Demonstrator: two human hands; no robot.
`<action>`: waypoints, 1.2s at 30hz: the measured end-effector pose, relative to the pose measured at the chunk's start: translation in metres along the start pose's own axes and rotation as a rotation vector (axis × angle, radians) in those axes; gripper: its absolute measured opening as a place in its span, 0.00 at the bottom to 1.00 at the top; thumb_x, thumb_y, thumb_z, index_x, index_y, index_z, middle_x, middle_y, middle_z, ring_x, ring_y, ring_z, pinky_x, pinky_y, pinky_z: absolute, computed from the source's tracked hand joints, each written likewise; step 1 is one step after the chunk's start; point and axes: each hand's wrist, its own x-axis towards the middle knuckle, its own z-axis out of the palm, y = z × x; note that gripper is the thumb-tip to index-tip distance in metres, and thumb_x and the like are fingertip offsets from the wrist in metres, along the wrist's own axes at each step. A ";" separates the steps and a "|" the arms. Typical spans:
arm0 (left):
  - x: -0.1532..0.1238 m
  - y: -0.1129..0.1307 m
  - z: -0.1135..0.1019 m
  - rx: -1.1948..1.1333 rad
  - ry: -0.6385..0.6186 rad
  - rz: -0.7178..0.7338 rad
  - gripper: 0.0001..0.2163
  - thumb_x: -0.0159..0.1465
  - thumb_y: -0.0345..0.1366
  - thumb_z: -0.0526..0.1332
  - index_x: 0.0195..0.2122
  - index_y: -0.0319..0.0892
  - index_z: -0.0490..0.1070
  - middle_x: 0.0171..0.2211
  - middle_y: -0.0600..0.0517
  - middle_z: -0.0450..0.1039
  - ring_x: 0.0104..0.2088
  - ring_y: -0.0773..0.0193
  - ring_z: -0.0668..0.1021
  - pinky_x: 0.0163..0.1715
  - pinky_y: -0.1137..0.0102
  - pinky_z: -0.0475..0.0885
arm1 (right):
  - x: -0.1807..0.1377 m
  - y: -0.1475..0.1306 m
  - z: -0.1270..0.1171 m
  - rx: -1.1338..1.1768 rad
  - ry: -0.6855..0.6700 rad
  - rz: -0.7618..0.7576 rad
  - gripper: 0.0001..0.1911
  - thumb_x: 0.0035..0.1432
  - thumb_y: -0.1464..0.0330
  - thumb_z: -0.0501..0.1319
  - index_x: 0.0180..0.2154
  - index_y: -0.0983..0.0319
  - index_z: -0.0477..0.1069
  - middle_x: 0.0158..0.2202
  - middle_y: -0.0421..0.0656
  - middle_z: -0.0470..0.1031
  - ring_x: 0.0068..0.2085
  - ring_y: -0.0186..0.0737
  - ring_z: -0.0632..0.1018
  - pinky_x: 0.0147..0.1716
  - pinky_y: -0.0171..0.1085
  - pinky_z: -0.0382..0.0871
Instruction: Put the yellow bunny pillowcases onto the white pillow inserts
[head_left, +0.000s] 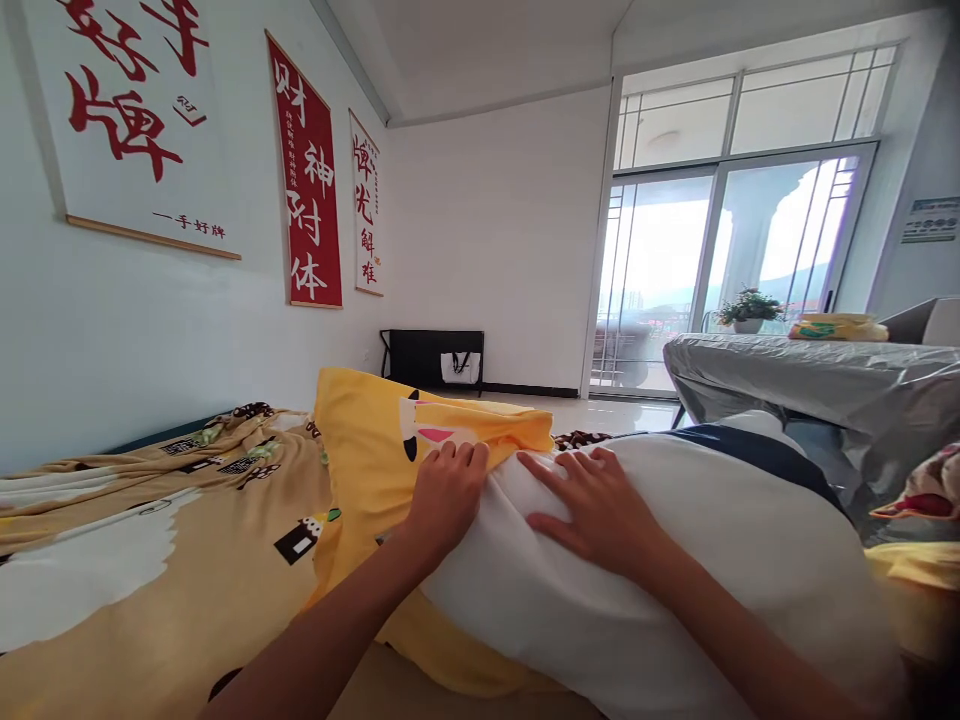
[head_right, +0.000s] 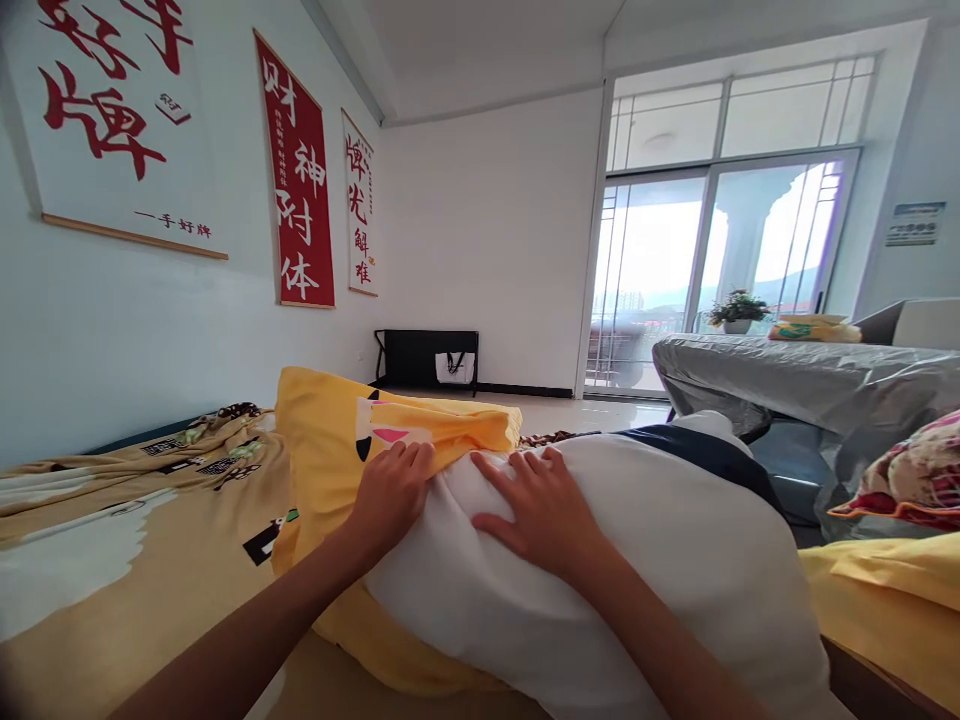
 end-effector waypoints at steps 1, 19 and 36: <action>0.005 0.004 0.000 0.006 -0.005 0.024 0.08 0.63 0.25 0.51 0.38 0.41 0.67 0.33 0.47 0.72 0.37 0.56 0.74 0.34 0.65 0.67 | 0.001 -0.005 0.002 0.014 -0.023 -0.025 0.32 0.61 0.50 0.53 0.61 0.57 0.61 0.42 0.51 0.74 0.43 0.50 0.73 0.48 0.51 0.57; -0.021 0.031 0.026 -0.122 -0.172 -0.060 0.09 0.61 0.24 0.50 0.38 0.40 0.67 0.31 0.46 0.73 0.33 0.53 0.78 0.28 0.66 0.68 | 0.010 -0.054 0.040 -0.130 -0.157 0.145 0.12 0.58 0.76 0.52 0.32 0.64 0.73 0.31 0.52 0.73 0.34 0.50 0.73 0.33 0.45 0.59; -0.072 0.011 0.012 -0.183 0.381 0.143 0.07 0.58 0.26 0.54 0.24 0.42 0.62 0.22 0.53 0.66 0.24 0.63 0.70 0.25 0.68 0.61 | 0.005 -0.036 -0.034 -0.373 0.157 0.171 0.10 0.51 0.79 0.54 0.25 0.61 0.69 0.29 0.45 0.72 0.29 0.40 0.69 0.32 0.41 0.52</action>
